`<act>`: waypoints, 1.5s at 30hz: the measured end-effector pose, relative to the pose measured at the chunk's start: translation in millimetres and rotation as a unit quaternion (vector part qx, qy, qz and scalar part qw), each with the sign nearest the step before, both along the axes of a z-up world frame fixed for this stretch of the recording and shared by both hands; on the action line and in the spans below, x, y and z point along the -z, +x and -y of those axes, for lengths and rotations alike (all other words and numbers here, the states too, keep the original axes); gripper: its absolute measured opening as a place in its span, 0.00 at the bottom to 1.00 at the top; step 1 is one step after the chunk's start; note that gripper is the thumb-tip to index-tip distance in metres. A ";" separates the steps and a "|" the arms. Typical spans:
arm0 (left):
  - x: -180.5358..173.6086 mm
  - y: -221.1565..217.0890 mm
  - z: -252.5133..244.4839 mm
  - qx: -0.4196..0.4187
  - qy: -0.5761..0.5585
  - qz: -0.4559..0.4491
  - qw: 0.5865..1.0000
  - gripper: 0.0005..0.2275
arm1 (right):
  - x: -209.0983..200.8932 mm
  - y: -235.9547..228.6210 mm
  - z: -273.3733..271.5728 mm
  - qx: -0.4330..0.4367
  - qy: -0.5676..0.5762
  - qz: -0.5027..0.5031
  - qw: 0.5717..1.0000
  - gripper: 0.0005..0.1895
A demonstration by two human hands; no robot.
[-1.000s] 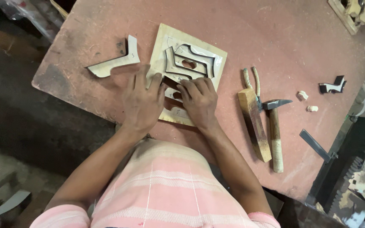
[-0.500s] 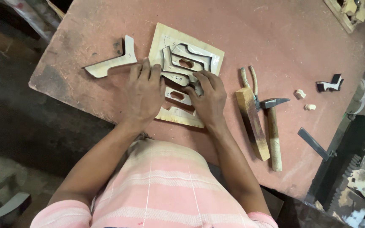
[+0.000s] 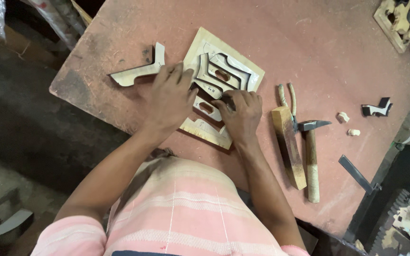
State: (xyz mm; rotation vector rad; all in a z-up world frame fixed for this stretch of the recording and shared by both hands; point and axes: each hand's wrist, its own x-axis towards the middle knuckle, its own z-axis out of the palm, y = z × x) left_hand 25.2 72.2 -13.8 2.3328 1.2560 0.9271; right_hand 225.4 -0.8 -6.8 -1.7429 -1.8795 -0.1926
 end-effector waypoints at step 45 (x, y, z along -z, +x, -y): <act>-57.6 -86.9 34.3 -0.033 -0.402 0.651 0.643 0.12 | -44.9 28.7 77.1 0.079 0.050 -0.181 0.979 0.06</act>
